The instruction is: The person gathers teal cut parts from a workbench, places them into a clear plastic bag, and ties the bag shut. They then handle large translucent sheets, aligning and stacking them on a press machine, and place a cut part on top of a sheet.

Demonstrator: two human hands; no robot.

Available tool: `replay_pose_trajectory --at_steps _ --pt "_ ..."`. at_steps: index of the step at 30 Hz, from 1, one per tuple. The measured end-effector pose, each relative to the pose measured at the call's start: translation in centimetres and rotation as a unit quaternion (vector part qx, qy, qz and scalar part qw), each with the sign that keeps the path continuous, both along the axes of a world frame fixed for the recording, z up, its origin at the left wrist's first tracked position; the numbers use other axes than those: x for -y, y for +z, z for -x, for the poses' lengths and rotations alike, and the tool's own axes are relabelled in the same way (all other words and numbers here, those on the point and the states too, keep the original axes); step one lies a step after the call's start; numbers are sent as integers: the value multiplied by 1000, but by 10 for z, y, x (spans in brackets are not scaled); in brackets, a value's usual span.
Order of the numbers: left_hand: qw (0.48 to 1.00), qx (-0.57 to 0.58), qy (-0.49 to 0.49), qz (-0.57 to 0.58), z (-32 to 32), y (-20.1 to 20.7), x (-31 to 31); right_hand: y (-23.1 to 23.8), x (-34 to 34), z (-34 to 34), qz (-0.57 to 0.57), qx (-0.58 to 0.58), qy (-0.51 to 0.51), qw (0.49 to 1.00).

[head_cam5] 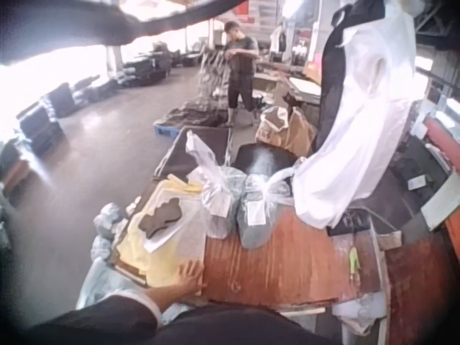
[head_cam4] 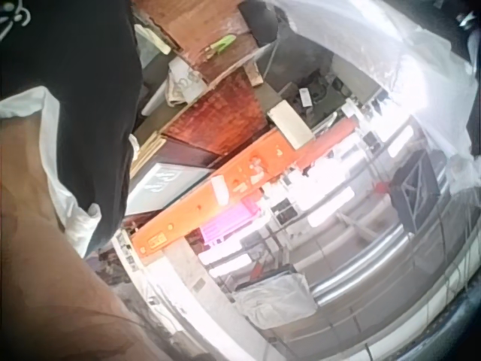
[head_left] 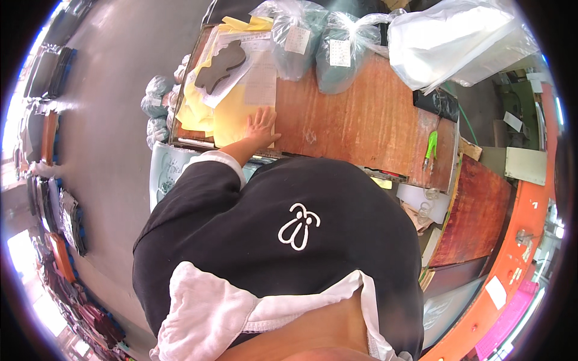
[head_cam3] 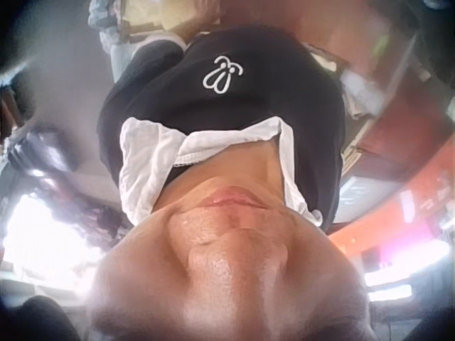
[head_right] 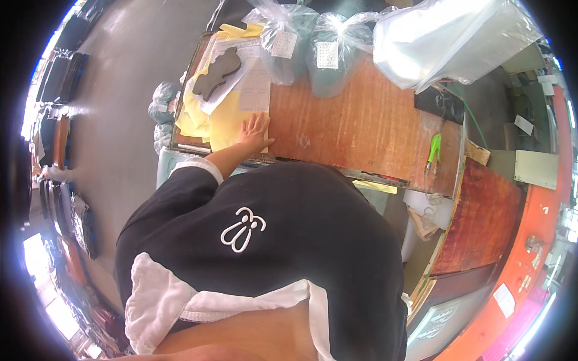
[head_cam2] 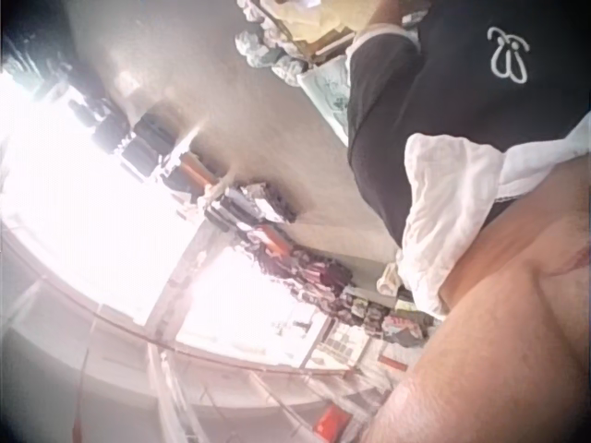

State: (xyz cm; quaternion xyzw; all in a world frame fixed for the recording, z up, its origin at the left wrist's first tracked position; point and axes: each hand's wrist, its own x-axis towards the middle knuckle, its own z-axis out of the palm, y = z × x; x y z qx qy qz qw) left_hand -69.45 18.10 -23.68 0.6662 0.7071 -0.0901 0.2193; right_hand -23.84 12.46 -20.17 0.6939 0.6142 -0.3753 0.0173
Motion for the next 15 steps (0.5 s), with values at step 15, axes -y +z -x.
replay_pose_trajectory --at_steps 15 --pt "978 -8 -52 -201 -8 -41 -16 -92 53 4 63 25 -26 997"
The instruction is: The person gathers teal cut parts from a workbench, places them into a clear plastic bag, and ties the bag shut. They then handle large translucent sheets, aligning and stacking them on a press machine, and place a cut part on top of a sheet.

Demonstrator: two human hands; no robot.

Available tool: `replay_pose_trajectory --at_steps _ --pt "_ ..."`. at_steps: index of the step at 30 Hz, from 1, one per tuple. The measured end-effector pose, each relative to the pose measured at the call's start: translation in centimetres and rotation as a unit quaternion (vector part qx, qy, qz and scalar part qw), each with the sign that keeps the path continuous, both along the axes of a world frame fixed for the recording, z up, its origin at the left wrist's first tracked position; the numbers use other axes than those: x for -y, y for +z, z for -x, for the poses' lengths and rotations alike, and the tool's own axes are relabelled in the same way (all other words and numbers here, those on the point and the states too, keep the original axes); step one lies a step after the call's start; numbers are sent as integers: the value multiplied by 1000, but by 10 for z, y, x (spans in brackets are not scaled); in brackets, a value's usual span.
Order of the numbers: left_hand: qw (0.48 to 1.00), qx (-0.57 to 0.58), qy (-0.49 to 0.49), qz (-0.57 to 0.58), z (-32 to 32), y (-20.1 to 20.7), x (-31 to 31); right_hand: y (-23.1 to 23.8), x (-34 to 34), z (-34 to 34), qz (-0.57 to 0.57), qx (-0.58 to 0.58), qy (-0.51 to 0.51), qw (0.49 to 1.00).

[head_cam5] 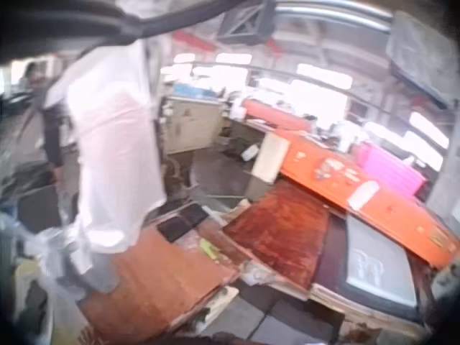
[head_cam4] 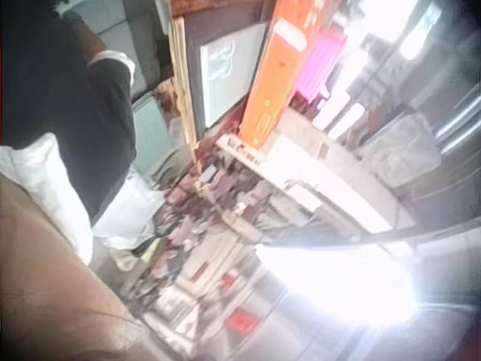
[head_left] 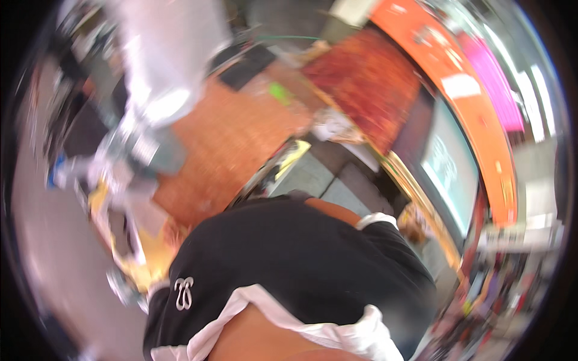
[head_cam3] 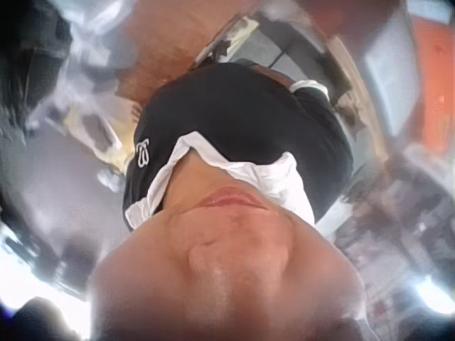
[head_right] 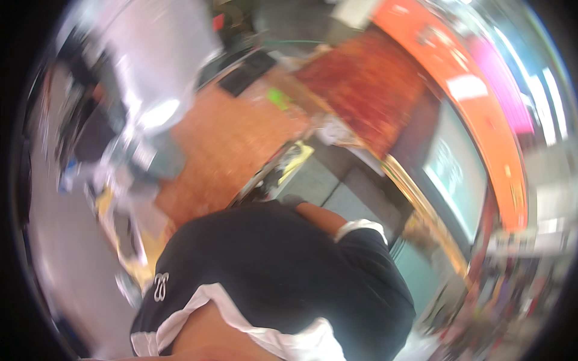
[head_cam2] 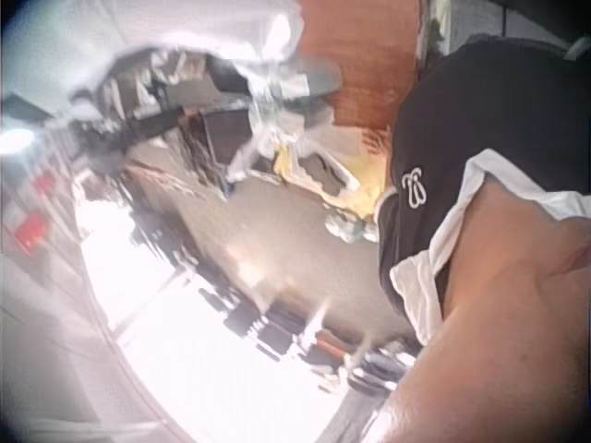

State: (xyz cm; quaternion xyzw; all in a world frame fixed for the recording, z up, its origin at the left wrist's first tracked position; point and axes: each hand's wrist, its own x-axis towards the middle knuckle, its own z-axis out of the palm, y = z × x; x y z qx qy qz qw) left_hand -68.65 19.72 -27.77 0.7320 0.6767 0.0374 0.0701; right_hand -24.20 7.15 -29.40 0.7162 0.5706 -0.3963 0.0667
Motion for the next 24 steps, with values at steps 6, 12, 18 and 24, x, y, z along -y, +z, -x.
replay_pose_trajectory --at_steps 6,12,18,24 --pt "987 32 -152 37 -57 18 -56 -1 46 3 24 -37 -225 973" --pt "897 86 -417 116 -184 58 -95 15 118 -2 60 -53 -336 938" --pt "729 157 -634 203 -351 121 -26 41 199 8 65 -38 -497 865" --pt "610 91 -732 289 -444 142 85 38 261 -25 101 -1 -489 866"
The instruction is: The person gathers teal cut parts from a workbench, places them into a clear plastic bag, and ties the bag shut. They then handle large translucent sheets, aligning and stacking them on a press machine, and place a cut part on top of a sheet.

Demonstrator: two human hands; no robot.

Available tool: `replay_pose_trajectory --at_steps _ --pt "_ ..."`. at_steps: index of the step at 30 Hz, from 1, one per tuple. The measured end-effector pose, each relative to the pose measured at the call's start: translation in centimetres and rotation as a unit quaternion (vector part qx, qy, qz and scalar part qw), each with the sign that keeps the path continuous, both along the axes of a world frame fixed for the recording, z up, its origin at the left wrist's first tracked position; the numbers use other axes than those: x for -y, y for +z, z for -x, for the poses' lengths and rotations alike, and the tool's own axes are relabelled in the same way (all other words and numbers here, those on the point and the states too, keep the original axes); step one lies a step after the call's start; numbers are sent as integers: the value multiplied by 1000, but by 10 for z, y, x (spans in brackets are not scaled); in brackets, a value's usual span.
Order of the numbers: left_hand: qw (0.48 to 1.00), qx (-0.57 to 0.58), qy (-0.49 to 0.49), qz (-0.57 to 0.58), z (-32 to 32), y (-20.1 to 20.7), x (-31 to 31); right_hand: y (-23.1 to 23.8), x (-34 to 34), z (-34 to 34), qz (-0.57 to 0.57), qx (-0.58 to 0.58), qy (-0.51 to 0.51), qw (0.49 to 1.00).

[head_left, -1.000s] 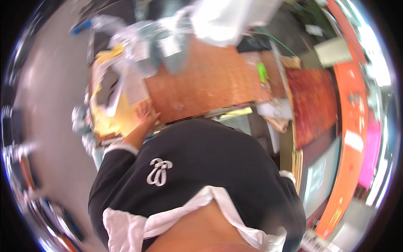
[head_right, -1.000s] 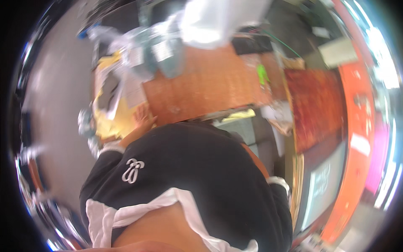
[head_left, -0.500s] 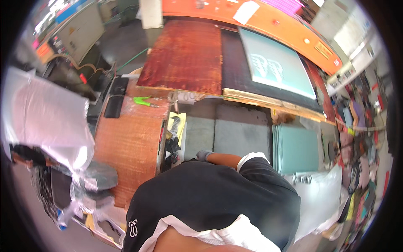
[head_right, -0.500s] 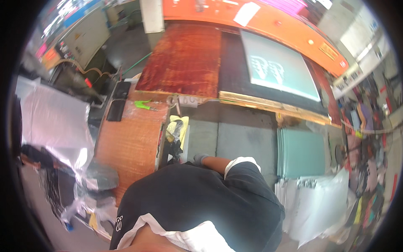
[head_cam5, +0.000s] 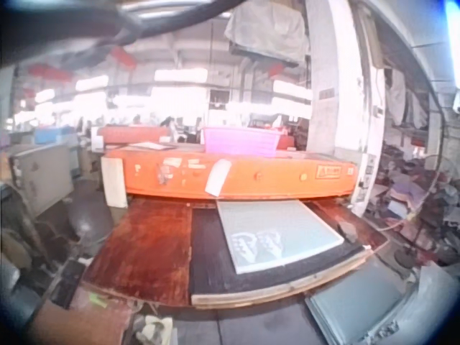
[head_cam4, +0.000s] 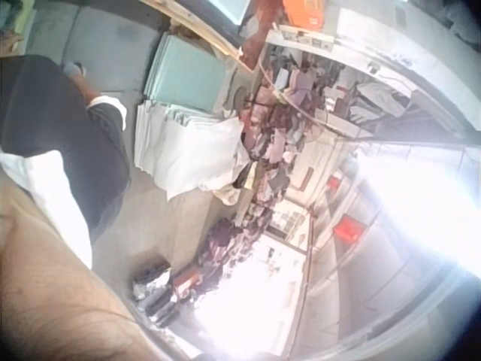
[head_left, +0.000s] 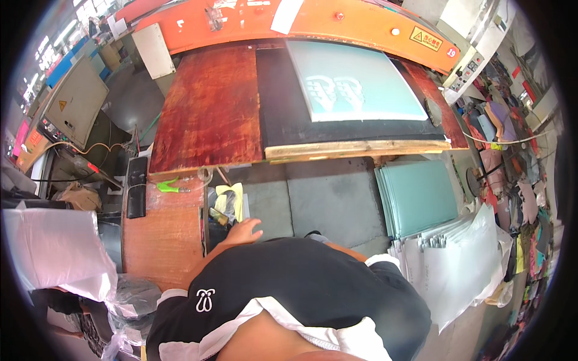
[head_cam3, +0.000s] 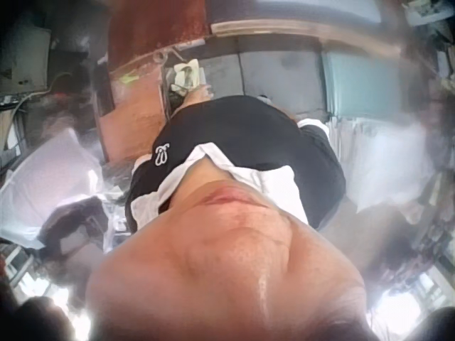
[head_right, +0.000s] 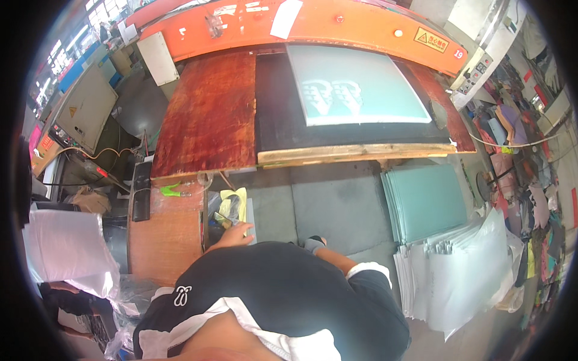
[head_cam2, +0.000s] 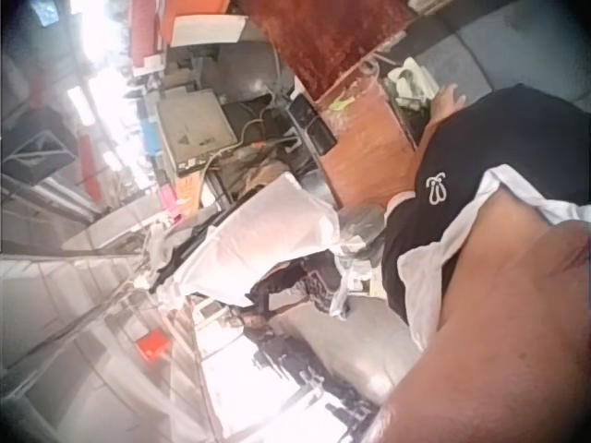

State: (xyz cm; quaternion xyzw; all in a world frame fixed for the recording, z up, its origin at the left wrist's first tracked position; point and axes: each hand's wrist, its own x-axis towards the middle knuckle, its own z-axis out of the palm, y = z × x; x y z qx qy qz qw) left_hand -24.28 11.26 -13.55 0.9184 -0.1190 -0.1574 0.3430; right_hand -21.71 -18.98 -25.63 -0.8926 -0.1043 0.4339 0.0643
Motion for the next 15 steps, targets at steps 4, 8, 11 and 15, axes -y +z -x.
replay_pose_trajectory --at_steps 4,8,11,15 --pt "993 79 -21 88 -16 -3 35 -22 68 -29 -176 -1 -120 977" --pt "976 182 68 101 -44 13 73 12 114 -66 -166 34 -192 967" --pt "944 277 156 88 -83 41 106 75 128 -107 -272 133 -170 938" --pt "914 339 205 90 -139 72 148 156 136 -170 -387 359 -132 839"
